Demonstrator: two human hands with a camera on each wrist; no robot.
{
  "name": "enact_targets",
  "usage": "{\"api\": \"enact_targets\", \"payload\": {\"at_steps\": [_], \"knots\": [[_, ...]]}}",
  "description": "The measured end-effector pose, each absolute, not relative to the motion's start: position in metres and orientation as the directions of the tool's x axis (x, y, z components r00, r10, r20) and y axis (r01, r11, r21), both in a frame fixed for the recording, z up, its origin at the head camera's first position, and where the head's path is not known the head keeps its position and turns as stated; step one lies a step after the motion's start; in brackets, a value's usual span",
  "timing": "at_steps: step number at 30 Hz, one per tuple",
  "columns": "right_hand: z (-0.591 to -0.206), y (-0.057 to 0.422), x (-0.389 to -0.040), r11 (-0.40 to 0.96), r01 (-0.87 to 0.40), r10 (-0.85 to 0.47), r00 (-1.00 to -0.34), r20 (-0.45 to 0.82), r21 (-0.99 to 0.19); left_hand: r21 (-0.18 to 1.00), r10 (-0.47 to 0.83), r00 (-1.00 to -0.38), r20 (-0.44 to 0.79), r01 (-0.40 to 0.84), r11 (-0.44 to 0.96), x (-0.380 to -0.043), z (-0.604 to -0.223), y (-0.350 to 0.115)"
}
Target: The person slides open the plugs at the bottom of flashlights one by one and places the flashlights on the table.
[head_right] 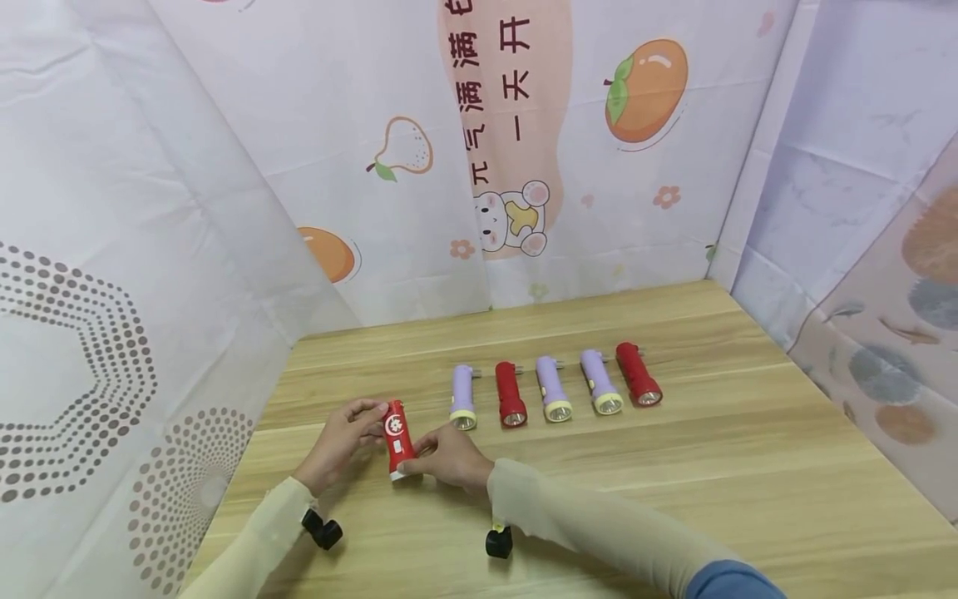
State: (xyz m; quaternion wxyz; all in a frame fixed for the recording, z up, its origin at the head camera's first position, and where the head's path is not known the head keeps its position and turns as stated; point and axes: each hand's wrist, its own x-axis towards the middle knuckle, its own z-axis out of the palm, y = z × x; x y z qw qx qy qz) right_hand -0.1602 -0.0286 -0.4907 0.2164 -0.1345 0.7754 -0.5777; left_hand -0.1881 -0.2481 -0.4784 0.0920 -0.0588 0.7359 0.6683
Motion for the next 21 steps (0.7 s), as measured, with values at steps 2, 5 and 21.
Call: {"api": "enact_targets", "payload": {"at_steps": [2, 5, 21], "knots": [[-0.4902, -0.0286, -0.1598, 0.296, 0.041, -0.462, -0.868, -0.180, -0.954, 0.971, 0.031, -0.976, -0.216, -0.211, 0.108, -0.1879, -0.4779, -0.2483], [-0.4900, -0.0290, -0.1594, 0.302, 0.031, -0.463, -0.869, -0.176, -0.953, 0.970, 0.027, -0.976, -0.218, -0.214, 0.114, -0.1875, -0.4780, -0.2491], [-0.4935, -0.0234, -0.1661, 0.304, -0.040, -0.498, -0.859, -0.123, -0.952, 0.972, 0.041, -0.980, -0.197, -0.190, 0.141, -0.1838, -0.4743, -0.2501]]}}
